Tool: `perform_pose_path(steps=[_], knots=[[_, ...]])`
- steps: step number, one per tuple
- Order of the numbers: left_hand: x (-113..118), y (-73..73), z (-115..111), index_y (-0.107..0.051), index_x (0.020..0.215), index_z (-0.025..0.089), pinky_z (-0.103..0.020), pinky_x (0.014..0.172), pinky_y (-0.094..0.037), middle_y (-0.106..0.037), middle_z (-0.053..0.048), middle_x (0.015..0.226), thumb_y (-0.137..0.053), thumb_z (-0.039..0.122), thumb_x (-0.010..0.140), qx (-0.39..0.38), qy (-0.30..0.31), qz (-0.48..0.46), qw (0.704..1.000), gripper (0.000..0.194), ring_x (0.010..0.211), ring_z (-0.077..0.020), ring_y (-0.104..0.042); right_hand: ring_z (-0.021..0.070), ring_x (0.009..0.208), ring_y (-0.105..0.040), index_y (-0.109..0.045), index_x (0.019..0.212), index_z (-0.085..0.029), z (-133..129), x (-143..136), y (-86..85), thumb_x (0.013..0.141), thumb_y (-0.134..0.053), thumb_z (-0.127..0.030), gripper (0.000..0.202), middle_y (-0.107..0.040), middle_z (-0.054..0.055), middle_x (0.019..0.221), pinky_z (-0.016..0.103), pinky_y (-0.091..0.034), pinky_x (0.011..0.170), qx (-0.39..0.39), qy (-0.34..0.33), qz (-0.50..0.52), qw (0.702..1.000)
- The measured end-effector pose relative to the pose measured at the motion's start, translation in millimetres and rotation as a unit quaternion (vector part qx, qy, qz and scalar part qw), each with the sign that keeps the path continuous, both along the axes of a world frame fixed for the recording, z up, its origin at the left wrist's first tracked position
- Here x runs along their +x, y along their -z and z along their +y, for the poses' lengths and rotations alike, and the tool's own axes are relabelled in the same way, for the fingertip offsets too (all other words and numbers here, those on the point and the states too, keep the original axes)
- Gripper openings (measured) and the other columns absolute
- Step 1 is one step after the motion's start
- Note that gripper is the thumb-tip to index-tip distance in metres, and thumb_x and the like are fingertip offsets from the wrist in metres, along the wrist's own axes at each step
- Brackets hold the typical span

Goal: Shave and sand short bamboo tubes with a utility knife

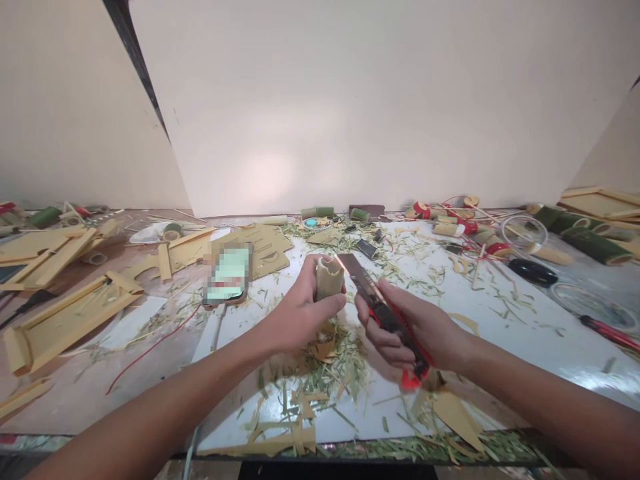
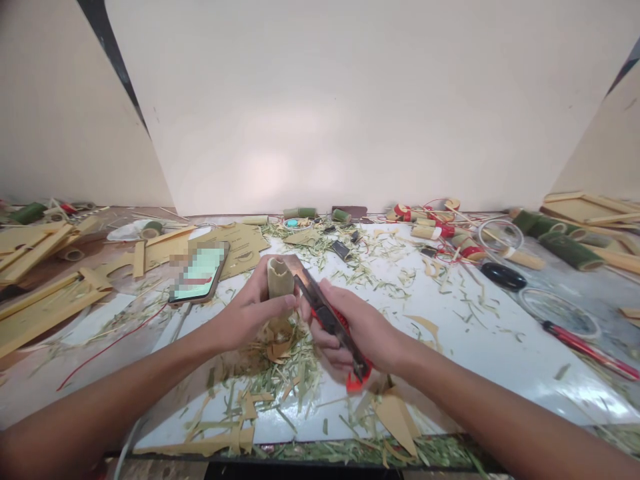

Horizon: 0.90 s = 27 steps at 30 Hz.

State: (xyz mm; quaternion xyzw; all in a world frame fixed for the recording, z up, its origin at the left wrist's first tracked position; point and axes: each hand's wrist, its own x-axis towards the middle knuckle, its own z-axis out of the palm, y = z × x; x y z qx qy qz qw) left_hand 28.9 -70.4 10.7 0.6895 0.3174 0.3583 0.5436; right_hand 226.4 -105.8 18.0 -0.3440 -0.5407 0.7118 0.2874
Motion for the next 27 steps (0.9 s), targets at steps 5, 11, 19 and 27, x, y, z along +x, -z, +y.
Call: perform_pose_path(steps=[5, 11, 19, 27], knots=[[-6, -6.6, 5, -0.047, 0.103, 0.022, -0.028, 0.068, -0.041, -0.053, 0.002, 0.086, -0.055, 0.031, 0.089, 0.037, -0.010, 0.055, 0.998, 0.019, 0.076, -0.0147, -0.050, 0.0145, 0.067, -0.053, -0.059, 0.097, -0.022, 7, 23, -19.0, 0.098, -0.039, -0.047, 0.033, -0.058, 0.001, 0.076, 0.027, -0.039, 0.062, 0.412, 0.082, -0.318, 0.850], [-5, -16.6, 4, -0.057, 0.089, 0.020, -0.027, 0.064, -0.037, -0.056, 0.002, 0.078, -0.062, 0.044, 0.082, 0.153, -0.029, 0.223, 0.962, 0.025, 0.071, -0.0156, -0.050, 0.0174, 0.064, -0.058, -0.066, 0.102, -0.021, 8, 32, -19.4, 0.096, -0.043, -0.044, 0.032, -0.067, 0.003, 0.075, 0.029, -0.031, 0.058, 0.601, 0.097, -0.458, 0.648], [-3, -16.2, -4, -0.046, 0.069, 0.020, -0.028, 0.058, -0.029, -0.050, 0.003, 0.062, -0.053, 0.066, 0.080, 0.263, -0.078, 0.325, 0.905, 0.048, 0.058, -0.0141, -0.044, 0.0168, 0.061, -0.057, -0.067, 0.101, -0.023, 2, 25, -13.0, 0.097, -0.041, -0.044, 0.034, -0.067, 0.004, 0.071, 0.029, -0.025, 0.055, 0.608, 0.069, -0.495, 0.616], [-2, -18.1, -6, -0.045, 0.069, 0.020, -0.028, 0.055, -0.027, -0.055, 0.000, 0.062, -0.047, 0.069, 0.083, 0.254, -0.115, 0.358, 0.891, 0.051, 0.058, -0.0160, -0.046, 0.0176, 0.062, -0.057, -0.066, 0.099, -0.023, -3, 17, -8.9, 0.098, -0.040, -0.046, 0.035, -0.066, 0.002, 0.070, 0.029, -0.022, 0.053, 0.591, 0.110, -0.509, 0.616]])
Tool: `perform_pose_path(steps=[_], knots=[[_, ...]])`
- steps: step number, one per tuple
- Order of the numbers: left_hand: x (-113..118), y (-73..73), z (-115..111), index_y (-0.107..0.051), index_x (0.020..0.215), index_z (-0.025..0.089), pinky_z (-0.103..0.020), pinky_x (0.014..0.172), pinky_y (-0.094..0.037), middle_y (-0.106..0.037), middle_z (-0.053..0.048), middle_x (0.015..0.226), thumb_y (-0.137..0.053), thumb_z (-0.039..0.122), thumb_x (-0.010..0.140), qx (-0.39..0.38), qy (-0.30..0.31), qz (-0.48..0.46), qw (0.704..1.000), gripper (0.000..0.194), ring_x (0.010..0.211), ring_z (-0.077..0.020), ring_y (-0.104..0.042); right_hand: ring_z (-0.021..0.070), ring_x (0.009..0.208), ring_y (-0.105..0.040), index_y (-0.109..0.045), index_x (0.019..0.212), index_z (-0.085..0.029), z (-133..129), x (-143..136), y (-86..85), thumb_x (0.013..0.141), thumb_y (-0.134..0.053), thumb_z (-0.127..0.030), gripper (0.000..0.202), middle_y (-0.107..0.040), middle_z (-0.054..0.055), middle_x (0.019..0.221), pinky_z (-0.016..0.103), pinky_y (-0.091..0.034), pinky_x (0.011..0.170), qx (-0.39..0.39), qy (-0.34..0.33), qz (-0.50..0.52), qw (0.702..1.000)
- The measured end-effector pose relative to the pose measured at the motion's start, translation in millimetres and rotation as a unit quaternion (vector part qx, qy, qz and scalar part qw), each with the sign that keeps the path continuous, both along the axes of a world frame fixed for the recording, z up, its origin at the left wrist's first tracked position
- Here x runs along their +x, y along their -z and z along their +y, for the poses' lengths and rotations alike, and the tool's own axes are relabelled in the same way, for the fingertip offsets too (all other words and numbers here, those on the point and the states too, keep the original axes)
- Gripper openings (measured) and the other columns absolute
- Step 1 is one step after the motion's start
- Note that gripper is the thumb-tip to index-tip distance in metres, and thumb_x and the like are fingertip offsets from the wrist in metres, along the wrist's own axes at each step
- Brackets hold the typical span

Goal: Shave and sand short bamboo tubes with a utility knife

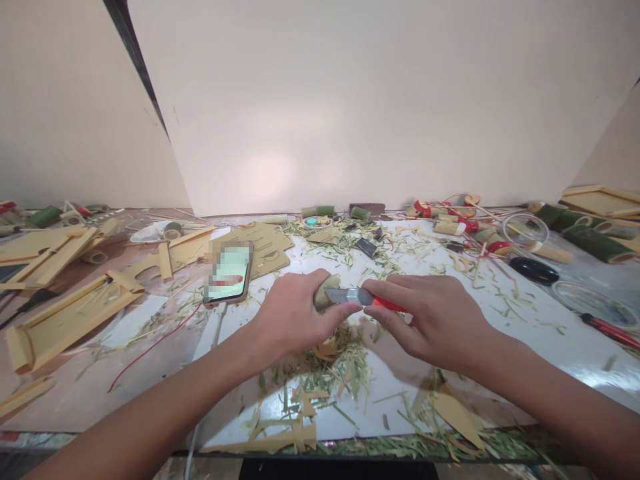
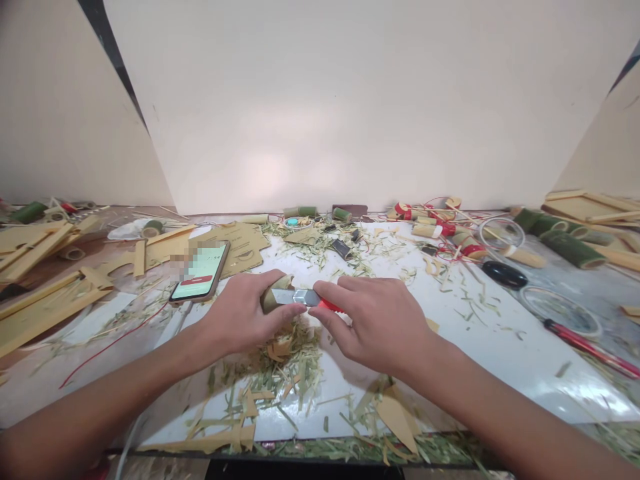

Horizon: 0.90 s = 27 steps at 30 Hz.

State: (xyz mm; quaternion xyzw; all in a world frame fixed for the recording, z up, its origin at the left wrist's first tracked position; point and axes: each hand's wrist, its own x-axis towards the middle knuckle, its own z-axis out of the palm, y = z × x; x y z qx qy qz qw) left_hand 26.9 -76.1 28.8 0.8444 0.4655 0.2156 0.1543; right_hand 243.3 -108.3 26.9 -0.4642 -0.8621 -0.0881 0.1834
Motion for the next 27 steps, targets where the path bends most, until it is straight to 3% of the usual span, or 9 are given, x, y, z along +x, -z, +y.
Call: perform_pose_path(steps=[8, 13, 16, 18, 21, 24, 27], knots=[[2, 3.2, 1, -0.048, 0.069, 0.020, -0.029, 0.053, -0.022, -0.053, -0.001, 0.060, -0.040, 0.071, 0.086, 0.016, -0.041, 0.009, 0.999, 0.054, 0.055, -0.0166, -0.045, 0.0181, 0.061, -0.058, -0.064, 0.102, -0.024, -1, -5, 2.0, 0.098, -0.037, -0.048, 0.036, -0.069, 0.004, 0.076, 0.029, -0.024, 0.051, 0.017, 0.068, 0.016, 0.997], [7, 0.5, 2, -0.048, 0.075, 0.021, -0.030, 0.058, -0.031, -0.055, 0.000, 0.068, -0.044, 0.063, 0.088, -0.019, -0.031, -0.050, 0.998, 0.045, 0.063, -0.0175, -0.048, 0.0187, 0.061, -0.057, -0.057, 0.096, -0.022, 15, 0, -2.3, 0.099, -0.035, -0.044, 0.031, -0.066, 0.004, 0.076, 0.028, -0.032, 0.054, -0.053, 0.128, 0.101, 0.985], [5, 2.8, 6, -0.050, 0.095, 0.021, -0.032, 0.069, -0.041, -0.060, -0.002, 0.086, -0.047, 0.054, 0.092, -0.100, 0.005, -0.158, 0.982, 0.033, 0.078, -0.0190, -0.055, 0.0171, 0.057, -0.053, -0.049, 0.093, -0.022, 22, 7, -4.4, 0.099, -0.032, -0.046, 0.030, -0.058, 0.000, 0.065, 0.028, -0.035, 0.054, -0.124, 0.112, 0.189, 0.968], [2, 7.5, 10, -0.046, 0.103, 0.022, -0.032, 0.074, -0.045, -0.060, -0.003, 0.092, -0.049, 0.050, 0.092, -0.186, 0.038, -0.255, 0.948, 0.031, 0.084, -0.0193, -0.058, 0.0155, 0.055, -0.052, -0.047, 0.094, -0.023, 21, 7, -4.1, 0.099, -0.033, -0.049, 0.030, -0.055, -0.002, 0.064, 0.028, -0.036, 0.054, -0.175, 0.087, 0.242, 0.950], [-2, 14.7, 14, -0.043, 0.102, 0.022, -0.031, 0.071, -0.047, -0.060, -0.001, 0.086, -0.052, 0.048, 0.091, -0.275, 0.082, -0.339, 0.896, 0.030, 0.079, -0.0173, -0.059, 0.0129, 0.051, -0.051, -0.046, 0.099, -0.024, 14, 1, -2.9, 0.098, -0.037, -0.050, 0.027, -0.056, -0.004, 0.066, 0.027, -0.037, 0.053, -0.247, 0.035, 0.296, 0.922], [-3, 17.5, 15, -0.046, 0.100, 0.021, -0.030, 0.070, -0.045, -0.058, -0.001, 0.083, -0.057, 0.048, 0.089, -0.269, 0.113, -0.356, 0.888, 0.031, 0.077, -0.0156, -0.056, 0.0128, 0.052, -0.049, -0.049, 0.100, -0.024, 5, -9, -3.1, 0.098, -0.038, -0.048, 0.026, -0.050, -0.006, 0.060, 0.027, -0.035, 0.053, -0.285, -0.004, 0.291, 0.913], [-1, 17.3, 14, -0.048, 0.105, 0.022, -0.029, 0.069, -0.045, -0.055, -0.001, 0.087, -0.062, 0.052, 0.084, -0.255, 0.125, -0.364, 0.887, 0.038, 0.079, -0.0157, -0.053, 0.0132, 0.054, -0.047, -0.050, 0.094, -0.023, 0, -17, -2.6, 0.099, -0.036, -0.048, 0.029, -0.047, -0.005, 0.059, 0.027, -0.032, 0.052, -0.286, -0.012, 0.256, 0.923]])
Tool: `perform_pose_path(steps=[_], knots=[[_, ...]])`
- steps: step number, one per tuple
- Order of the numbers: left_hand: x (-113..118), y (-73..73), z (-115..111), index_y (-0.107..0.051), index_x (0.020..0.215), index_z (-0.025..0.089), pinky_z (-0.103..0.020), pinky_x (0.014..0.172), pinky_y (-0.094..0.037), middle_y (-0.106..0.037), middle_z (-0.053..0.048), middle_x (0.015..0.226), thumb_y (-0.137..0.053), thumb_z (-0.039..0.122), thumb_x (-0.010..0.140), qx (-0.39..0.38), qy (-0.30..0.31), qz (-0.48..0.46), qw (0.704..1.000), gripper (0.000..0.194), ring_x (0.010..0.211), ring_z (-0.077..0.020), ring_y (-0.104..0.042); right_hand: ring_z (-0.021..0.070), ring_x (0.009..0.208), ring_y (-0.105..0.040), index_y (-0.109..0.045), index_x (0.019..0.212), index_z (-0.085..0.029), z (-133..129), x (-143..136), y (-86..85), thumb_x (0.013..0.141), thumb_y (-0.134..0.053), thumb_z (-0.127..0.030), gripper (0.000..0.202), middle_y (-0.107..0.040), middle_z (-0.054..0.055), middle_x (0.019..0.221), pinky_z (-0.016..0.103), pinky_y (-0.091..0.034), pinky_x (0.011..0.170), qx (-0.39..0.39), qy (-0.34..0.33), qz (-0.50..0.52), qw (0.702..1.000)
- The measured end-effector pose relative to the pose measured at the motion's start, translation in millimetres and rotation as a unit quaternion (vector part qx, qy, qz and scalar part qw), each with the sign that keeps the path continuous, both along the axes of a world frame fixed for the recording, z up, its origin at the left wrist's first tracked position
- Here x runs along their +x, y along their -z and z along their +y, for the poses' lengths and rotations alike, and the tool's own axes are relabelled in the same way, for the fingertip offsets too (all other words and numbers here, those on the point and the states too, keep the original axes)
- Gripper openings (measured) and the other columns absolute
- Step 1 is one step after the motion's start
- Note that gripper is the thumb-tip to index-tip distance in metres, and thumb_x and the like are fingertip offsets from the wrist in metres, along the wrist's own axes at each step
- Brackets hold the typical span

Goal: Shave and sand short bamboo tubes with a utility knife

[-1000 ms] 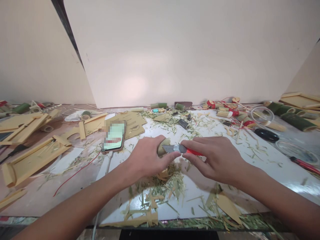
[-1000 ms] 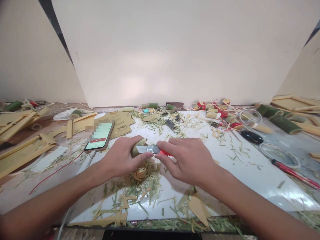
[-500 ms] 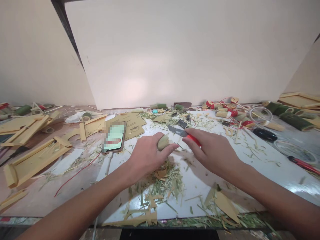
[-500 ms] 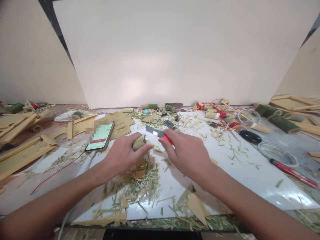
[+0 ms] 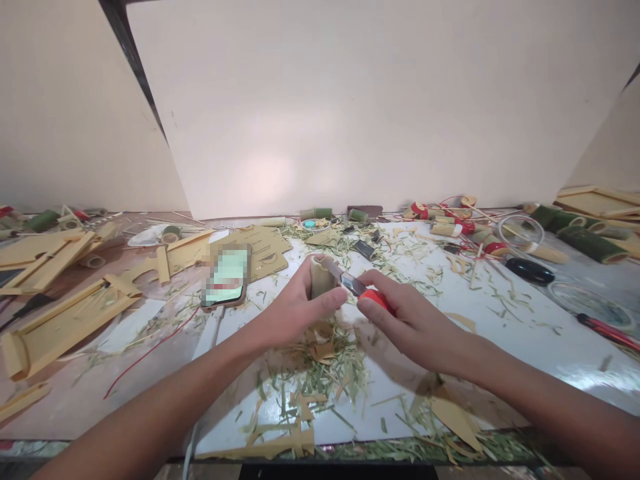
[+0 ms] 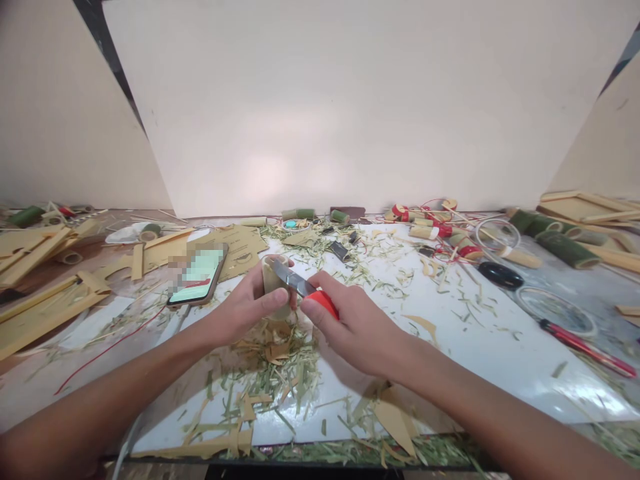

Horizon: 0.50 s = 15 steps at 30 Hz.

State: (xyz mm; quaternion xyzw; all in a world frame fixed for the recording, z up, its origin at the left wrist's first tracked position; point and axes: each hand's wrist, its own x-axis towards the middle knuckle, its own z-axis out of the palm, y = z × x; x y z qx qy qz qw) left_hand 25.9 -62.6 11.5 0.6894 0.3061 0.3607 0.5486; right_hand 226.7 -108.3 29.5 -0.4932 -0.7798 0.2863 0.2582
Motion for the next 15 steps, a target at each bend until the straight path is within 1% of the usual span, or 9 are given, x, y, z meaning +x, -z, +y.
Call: perform_pose_path(steps=[4, 8, 12, 15], knots=[[3.3, 1.9, -0.2, -0.048, 0.104, 0.023, -0.027, 0.065, -0.042, -0.050, 0.000, 0.084, -0.064, 0.054, 0.082, 0.002, -0.001, -0.008, 1.000, 0.042, 0.074, -0.0139, -0.047, 0.0126, 0.053, -0.043, -0.050, 0.095, -0.022, -2.4, -2.3, 3.9, 0.099, -0.034, -0.050, 0.032, -0.046, -0.006, 0.059, 0.027, -0.032, 0.052, 0.011, -0.007, -0.030, 0.999], [5.0, 6.1, 2.1, -0.047, 0.101, 0.021, -0.025, 0.061, -0.039, -0.046, 0.002, 0.079, -0.065, 0.053, 0.082, 0.005, 0.009, -0.013, 1.000, 0.041, 0.069, -0.0116, -0.043, 0.0125, 0.053, -0.044, -0.049, 0.092, -0.022, -3.5, -1.6, 5.8, 0.099, -0.035, -0.047, 0.030, -0.046, -0.006, 0.059, 0.027, -0.031, 0.052, 0.018, -0.011, -0.043, 0.999], [5.5, 7.5, 2.4, -0.047, 0.095, 0.020, -0.024, 0.060, -0.038, -0.049, 0.003, 0.076, -0.066, 0.050, 0.081, 0.011, 0.009, -0.013, 1.000, 0.038, 0.067, -0.0111, -0.044, 0.0130, 0.054, -0.044, -0.048, 0.090, -0.022, -3.9, -0.5, 4.6, 0.099, -0.034, -0.047, 0.030, -0.047, -0.005, 0.060, 0.027, -0.031, 0.052, 0.022, -0.014, -0.058, 0.998], [6.2, 6.3, 0.7, -0.048, 0.092, 0.019, -0.025, 0.061, -0.040, -0.051, 0.003, 0.074, -0.065, 0.047, 0.082, 0.024, -0.015, -0.004, 1.000, 0.034, 0.067, -0.0118, -0.047, 0.0132, 0.053, -0.045, -0.049, 0.092, -0.023, -4.2, 0.5, 4.1, 0.099, -0.034, -0.046, 0.029, -0.048, -0.006, 0.059, 0.027, -0.031, 0.052, 0.026, -0.010, -0.065, 0.997]])
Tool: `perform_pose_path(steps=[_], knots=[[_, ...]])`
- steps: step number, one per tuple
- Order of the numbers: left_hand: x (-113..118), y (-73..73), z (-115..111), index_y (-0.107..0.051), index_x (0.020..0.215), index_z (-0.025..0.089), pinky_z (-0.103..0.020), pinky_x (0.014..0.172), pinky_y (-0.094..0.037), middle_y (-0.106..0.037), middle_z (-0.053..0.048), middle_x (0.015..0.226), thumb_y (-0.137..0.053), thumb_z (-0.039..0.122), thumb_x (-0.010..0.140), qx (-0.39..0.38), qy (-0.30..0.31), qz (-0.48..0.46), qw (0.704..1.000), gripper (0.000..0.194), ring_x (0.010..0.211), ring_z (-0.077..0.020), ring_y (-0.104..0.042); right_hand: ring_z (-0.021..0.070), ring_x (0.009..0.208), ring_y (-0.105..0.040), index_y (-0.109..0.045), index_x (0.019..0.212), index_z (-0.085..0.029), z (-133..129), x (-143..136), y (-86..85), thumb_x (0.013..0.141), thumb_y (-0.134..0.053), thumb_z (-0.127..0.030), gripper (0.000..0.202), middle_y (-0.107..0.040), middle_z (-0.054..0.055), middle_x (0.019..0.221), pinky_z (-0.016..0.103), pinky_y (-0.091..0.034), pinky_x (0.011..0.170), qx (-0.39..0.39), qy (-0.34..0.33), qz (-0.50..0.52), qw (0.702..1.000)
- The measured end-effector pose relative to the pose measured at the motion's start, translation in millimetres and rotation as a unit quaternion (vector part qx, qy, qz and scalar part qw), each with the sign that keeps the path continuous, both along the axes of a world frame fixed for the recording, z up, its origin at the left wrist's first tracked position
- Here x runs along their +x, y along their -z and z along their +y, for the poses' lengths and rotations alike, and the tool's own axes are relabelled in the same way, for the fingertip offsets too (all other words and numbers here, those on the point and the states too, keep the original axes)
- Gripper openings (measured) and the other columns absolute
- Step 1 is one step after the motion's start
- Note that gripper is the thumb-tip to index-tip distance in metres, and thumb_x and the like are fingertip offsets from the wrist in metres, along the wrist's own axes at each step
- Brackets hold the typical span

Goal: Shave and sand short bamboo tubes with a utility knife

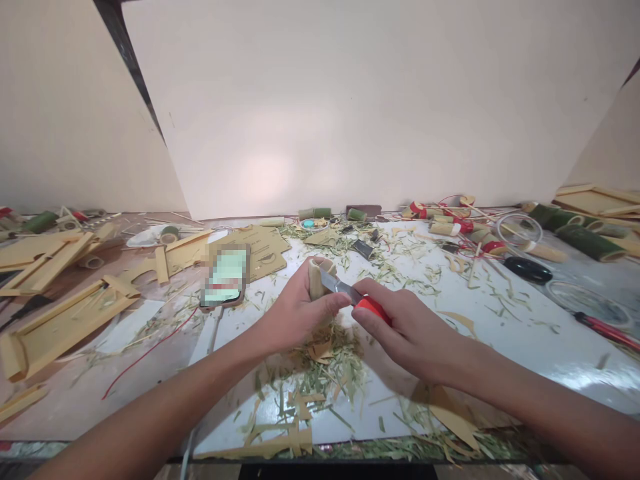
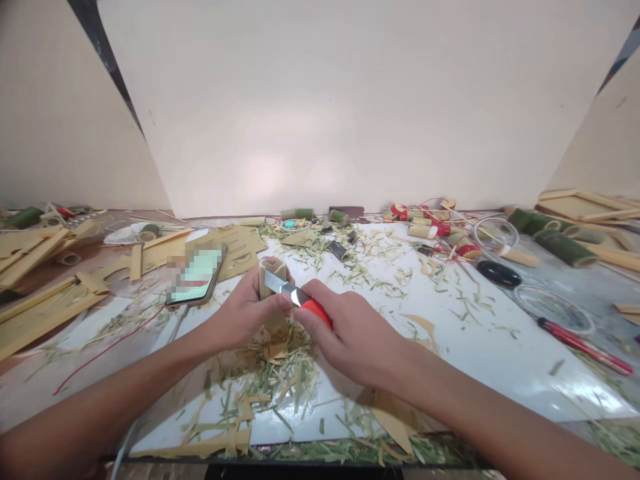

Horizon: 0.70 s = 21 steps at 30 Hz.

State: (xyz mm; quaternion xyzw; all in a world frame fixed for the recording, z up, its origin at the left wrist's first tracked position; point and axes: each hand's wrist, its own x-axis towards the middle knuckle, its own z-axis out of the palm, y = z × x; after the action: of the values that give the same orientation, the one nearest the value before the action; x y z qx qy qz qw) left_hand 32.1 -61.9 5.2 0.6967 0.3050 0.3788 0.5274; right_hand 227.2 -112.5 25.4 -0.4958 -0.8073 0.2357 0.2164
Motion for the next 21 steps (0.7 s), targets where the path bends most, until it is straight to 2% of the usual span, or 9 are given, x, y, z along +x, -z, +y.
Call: perform_pose_path(steps=[7, 11, 14, 16, 19, 21], knots=[[4, -4.6, -8, -0.049, 0.090, 0.019, -0.025, 0.058, -0.039, -0.052, 0.005, 0.067, -0.063, 0.050, 0.083, 0.027, -0.083, 0.065, 0.994, 0.035, 0.060, -0.0116, -0.047, 0.0143, 0.051, -0.046, -0.047, 0.089, -0.023, -1, -3, 1.7, 0.099, -0.033, -0.048, 0.030, -0.049, -0.005, 0.056, 0.026, -0.030, 0.051, 0.031, 0.034, -0.025, 0.999], [6, -5.5, -8, -0.047, 0.085, 0.020, -0.026, 0.059, -0.040, -0.052, 0.005, 0.064, -0.060, 0.050, 0.085, 0.048, -0.150, 0.091, 0.983, 0.033, 0.058, -0.0112, -0.048, 0.0155, 0.053, -0.051, -0.049, 0.093, -0.024, 17, 8, -0.5, 0.099, -0.033, -0.047, 0.029, -0.053, -0.004, 0.057, 0.026, -0.031, 0.052, 0.051, 0.111, -0.034, 0.992], [2, -1.7, 2, -0.046, 0.085, 0.020, -0.026, 0.058, -0.042, -0.052, 0.005, 0.063, -0.060, 0.051, 0.086, 0.023, -0.136, 0.048, 0.989, 0.034, 0.057, -0.0118, -0.051, 0.0178, 0.058, -0.054, -0.051, 0.092, -0.022, 42, 35, 2.7, 0.099, -0.029, -0.047, 0.033, -0.058, 0.000, 0.064, 0.027, -0.033, 0.054, 0.073, 0.181, -0.108, 0.975], [-2, 3.3, 9, -0.045, 0.086, 0.021, -0.026, 0.058, -0.044, -0.053, 0.004, 0.064, -0.056, 0.052, 0.088, -0.002, -0.113, -0.007, 0.994, 0.033, 0.057, -0.0118, -0.051, 0.0192, 0.060, -0.055, -0.053, 0.088, -0.021, 59, 58, 8.8, 0.098, -0.029, -0.044, 0.035, -0.059, 0.002, 0.065, 0.027, -0.032, 0.054, 0.083, 0.213, -0.209, 0.951], [-9, 11.9, 17, -0.046, 0.092, 0.022, -0.026, 0.060, -0.046, -0.054, 0.003, 0.076, -0.052, 0.052, 0.090, -0.058, -0.099, -0.070, 0.991, 0.031, 0.063, -0.0118, -0.053, 0.0243, 0.065, -0.056, -0.058, 0.082, -0.018, 79, 81, 20.9, 0.093, -0.039, -0.042, 0.033, -0.061, 0.009, 0.068, 0.031, -0.032, 0.057, 0.085, 0.238, -0.259, 0.932], [-11, 15.9, 18, -0.045, 0.097, 0.024, -0.026, 0.060, -0.047, -0.055, 0.002, 0.081, -0.052, 0.051, 0.090, -0.085, -0.092, -0.057, 0.991, 0.029, 0.067, -0.0126, -0.055, 0.0301, 0.081, -0.058, -0.062, 0.089, -0.015, 90, 83, 27.9, 0.091, -0.043, -0.044, 0.034, -0.064, 0.016, 0.082, 0.034, -0.035, 0.065, 0.101, 0.243, -0.268, 0.927]])
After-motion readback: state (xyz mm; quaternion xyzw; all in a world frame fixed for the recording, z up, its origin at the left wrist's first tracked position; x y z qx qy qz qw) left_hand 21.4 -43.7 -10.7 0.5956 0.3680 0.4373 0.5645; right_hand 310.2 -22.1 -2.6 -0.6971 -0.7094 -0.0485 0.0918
